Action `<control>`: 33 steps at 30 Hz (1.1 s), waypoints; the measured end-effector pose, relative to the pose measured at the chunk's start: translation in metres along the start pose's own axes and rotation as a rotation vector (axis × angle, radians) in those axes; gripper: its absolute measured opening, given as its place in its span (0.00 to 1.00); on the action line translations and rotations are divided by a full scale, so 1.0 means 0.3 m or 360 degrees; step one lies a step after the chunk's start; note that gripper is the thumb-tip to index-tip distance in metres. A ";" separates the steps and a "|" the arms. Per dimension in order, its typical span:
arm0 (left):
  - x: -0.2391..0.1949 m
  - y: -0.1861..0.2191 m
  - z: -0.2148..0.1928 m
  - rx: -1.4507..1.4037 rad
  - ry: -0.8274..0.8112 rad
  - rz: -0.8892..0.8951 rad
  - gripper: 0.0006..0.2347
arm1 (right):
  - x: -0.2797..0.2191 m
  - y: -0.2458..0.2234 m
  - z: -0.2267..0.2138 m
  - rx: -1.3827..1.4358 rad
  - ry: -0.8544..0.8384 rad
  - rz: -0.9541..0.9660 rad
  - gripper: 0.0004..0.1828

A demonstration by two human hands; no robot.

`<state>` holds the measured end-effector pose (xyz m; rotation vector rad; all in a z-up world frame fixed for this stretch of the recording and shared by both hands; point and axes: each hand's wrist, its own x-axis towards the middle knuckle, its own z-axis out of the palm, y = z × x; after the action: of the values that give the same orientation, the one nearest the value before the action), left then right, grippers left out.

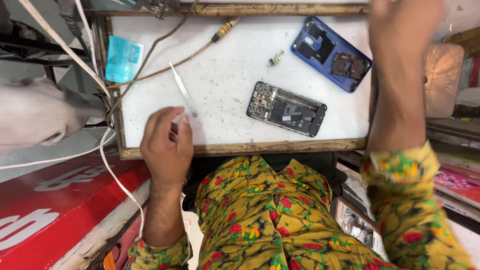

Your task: The person cleans a smartphone motherboard with a toothbrush, then places it into the phone chassis and connects internal ribbon cables. The person uses a toothbrush and a plastic spudger to clean and adjust components inside the phone.

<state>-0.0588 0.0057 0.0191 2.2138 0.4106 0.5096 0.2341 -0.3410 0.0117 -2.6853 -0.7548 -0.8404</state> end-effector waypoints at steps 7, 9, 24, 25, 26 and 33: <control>-0.013 0.166 -0.029 0.0108 -0.0073 0.0574 0.14 | -0.320 -0.146 -0.361 0.1143 -0.0185 0.0862 0.06; -0.002 0.213 -0.001 0.0222 -0.0072 0.0878 0.18 | -0.378 -0.221 -0.399 0.1166 -0.0496 0.0668 0.05; -0.263 0.117 0.098 0.0438 -0.0675 0.0266 0.29 | -0.314 -0.512 -0.235 0.0717 -0.0954 -0.0110 0.38; -0.276 0.116 0.103 0.0484 -0.0699 0.0249 0.30 | -0.315 -0.523 -0.226 0.0656 -0.0986 -0.0152 0.38; -0.289 0.119 0.110 0.0530 -0.0724 0.0231 0.31 | -0.318 -0.527 -0.222 0.0642 -0.0997 -0.0139 0.37; -0.278 0.125 0.124 0.0550 -0.0762 0.0278 0.33 | -0.328 -0.523 -0.216 0.0610 -0.0993 -0.0110 0.33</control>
<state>-0.1085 -0.0790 0.0076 2.6206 0.0505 -0.0191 0.0503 -0.2721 0.0164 -2.5635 -1.0110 0.1582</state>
